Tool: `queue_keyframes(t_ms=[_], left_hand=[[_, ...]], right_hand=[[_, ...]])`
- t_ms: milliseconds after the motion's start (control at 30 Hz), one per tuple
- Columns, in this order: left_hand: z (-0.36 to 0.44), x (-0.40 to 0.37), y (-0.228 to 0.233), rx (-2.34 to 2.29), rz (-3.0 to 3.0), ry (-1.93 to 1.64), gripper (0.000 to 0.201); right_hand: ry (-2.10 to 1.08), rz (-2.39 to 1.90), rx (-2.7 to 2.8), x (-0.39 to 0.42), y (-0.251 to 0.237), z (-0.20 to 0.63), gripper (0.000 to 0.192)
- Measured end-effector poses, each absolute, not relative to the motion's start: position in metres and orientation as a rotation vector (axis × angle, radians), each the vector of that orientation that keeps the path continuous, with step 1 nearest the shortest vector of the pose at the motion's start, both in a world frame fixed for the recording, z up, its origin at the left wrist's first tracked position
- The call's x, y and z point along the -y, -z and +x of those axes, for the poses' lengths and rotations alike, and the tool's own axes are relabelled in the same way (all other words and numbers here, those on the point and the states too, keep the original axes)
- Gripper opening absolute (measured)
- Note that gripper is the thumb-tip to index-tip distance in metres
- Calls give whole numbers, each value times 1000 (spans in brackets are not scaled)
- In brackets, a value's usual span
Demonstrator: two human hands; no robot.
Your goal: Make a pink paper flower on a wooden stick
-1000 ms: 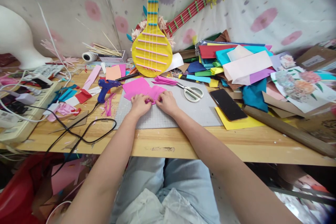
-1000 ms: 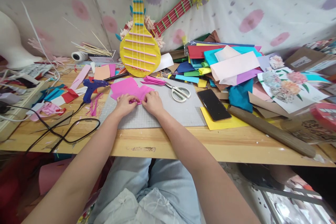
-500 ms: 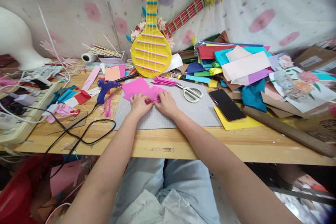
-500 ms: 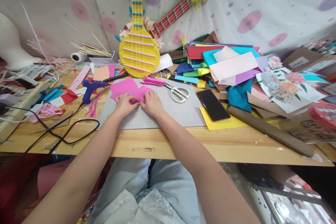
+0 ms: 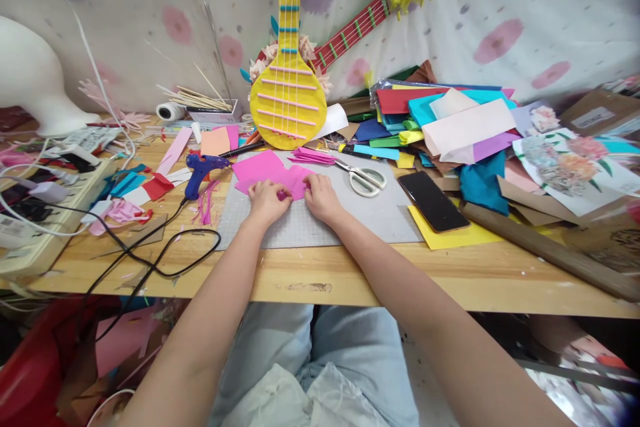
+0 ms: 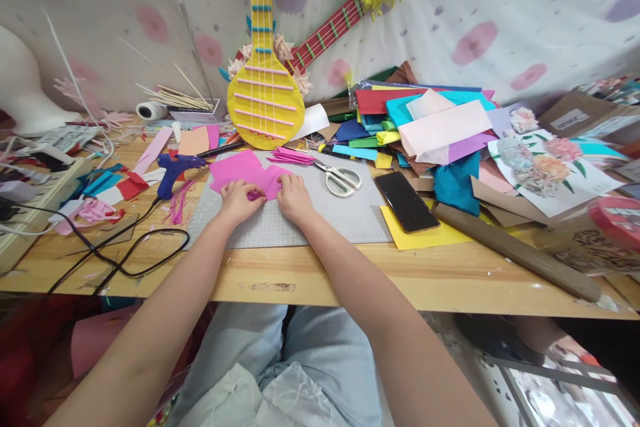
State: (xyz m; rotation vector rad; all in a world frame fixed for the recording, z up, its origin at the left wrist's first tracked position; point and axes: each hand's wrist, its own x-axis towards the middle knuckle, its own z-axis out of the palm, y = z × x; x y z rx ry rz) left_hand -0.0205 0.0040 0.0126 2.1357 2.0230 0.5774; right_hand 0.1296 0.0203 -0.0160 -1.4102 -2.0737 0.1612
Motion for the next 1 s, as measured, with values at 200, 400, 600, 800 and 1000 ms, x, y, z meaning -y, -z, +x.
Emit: queue_keyframes(t_ms=[200, 400, 600, 800, 1000], left_hand=[[-15, -3, -12, -2042, 2122, -618, 24], [-26, -4, -15, -1922, 2151, -562, 23], [-52, -3, -17, -1819, 2259, -659, 33], [-51, -6, -11, -1694, 2347, -641, 40], [-34, -3, -9, -1811, 2386, -639, 35]], right_hand=[[-132, -1354, 2140, -17, 14, 127, 22], [-143, -1383, 2136, -15, 12, 128, 23], [-201, -1378, 2084, -14, 12, 127, 20], [-413, -1315, 1779, -19, 9, 134, 23], [-590, -1233, 1554, -26, 7, 142, 29]])
